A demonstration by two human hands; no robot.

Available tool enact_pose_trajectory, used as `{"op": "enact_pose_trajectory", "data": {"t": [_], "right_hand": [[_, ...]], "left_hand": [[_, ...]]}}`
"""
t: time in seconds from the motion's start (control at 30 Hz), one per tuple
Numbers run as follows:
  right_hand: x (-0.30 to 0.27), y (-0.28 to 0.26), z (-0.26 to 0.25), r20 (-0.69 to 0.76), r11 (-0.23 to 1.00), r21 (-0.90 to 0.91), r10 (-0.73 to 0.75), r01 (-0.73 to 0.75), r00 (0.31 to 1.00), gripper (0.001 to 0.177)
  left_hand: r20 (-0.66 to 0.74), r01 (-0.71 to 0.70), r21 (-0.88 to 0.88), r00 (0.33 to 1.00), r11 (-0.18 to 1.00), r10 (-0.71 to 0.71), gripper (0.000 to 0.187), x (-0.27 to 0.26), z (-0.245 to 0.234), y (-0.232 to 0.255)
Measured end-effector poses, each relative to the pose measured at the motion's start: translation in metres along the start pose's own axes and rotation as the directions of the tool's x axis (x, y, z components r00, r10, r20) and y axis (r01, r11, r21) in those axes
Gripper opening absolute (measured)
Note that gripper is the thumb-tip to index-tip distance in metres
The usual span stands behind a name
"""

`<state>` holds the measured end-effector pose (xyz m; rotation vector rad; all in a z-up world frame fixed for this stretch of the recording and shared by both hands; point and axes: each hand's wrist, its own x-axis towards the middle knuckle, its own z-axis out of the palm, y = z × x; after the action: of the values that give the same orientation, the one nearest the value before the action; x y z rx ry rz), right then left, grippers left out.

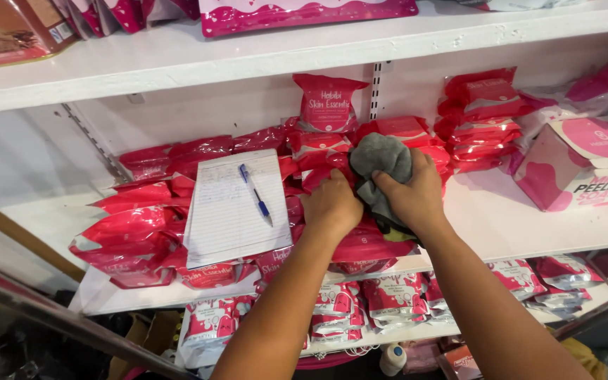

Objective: Wiping down individual skincare product packages with a cloth and organizing them neatly on a retail shelf.

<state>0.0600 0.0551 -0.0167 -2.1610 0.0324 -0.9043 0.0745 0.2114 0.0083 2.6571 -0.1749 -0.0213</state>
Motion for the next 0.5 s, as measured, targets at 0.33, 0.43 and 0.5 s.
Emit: {"op": "enact_pose_trajectory", "data": {"t": [0.33, 0.43, 0.5], "right_hand": [[0.015, -0.006, 0.002, 0.267, 0.891, 0.220, 0.336, -0.396, 0.903, 0.059], [0.018, -0.003, 0.003, 0.246, 0.910, 0.218, 0.297, -0.351, 0.923, 0.057], [0.019, -0.001, 0.005, 0.266, 0.864, 0.343, 0.288, -0.369, 0.920, 0.057]], "left_hand": [[0.056, 0.034, -0.186, 0.998, 0.982, -0.024, 0.068, 0.060, 0.034, -0.009], [-0.019, 0.035, -0.338, 0.999, 0.940, -0.044, 0.069, 0.074, 0.046, -0.011], [-0.041, 0.040, -0.396, 0.997, 0.917, -0.061, 0.070, 0.075, 0.048, -0.008]]}}
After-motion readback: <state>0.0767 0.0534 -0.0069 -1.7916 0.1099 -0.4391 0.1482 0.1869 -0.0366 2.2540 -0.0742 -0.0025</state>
